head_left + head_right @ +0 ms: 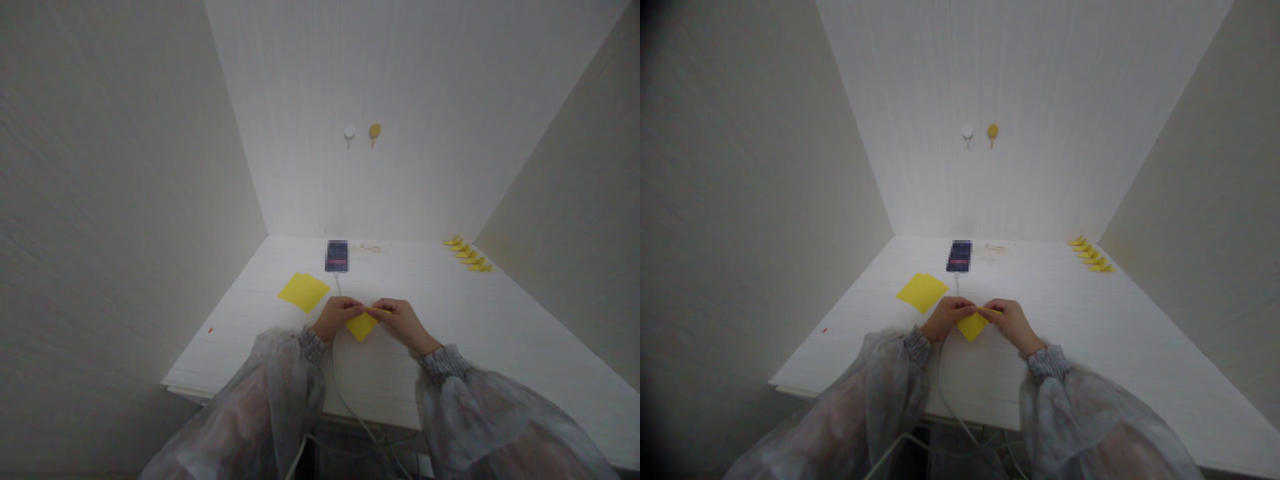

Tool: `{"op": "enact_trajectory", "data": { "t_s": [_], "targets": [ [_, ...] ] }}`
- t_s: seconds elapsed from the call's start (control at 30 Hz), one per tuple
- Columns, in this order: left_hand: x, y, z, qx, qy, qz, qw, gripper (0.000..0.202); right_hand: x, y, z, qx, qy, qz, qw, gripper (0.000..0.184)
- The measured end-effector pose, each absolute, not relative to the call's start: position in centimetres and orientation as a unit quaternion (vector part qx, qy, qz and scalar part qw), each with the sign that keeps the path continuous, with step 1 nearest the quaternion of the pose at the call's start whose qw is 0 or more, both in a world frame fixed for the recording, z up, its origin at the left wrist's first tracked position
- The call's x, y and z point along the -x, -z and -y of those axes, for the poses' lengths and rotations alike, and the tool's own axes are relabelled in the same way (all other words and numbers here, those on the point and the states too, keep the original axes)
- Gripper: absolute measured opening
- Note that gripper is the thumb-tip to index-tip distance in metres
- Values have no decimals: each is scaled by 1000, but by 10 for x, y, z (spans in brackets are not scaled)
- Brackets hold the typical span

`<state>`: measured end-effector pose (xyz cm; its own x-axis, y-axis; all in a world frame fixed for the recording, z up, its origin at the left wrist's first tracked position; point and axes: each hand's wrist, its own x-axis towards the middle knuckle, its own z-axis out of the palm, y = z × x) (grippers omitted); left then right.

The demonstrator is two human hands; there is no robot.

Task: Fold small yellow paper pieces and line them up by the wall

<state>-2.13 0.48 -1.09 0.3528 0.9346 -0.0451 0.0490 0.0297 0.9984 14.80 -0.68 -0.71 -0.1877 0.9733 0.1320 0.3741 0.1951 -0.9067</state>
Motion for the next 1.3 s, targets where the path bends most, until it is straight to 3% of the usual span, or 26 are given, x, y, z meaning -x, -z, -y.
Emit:
{"op": "enact_trajectory", "data": {
  "t_s": [0.8,1.3],
  "targets": [
    [21,13,-5,-606,-351,-421,576,25,-146,5,9,485,-434,669,359,17],
    [24,13,-6,-555,-396,-420,599,21,-152,-5,7,498,-453,656,342,22]
  ]
}}
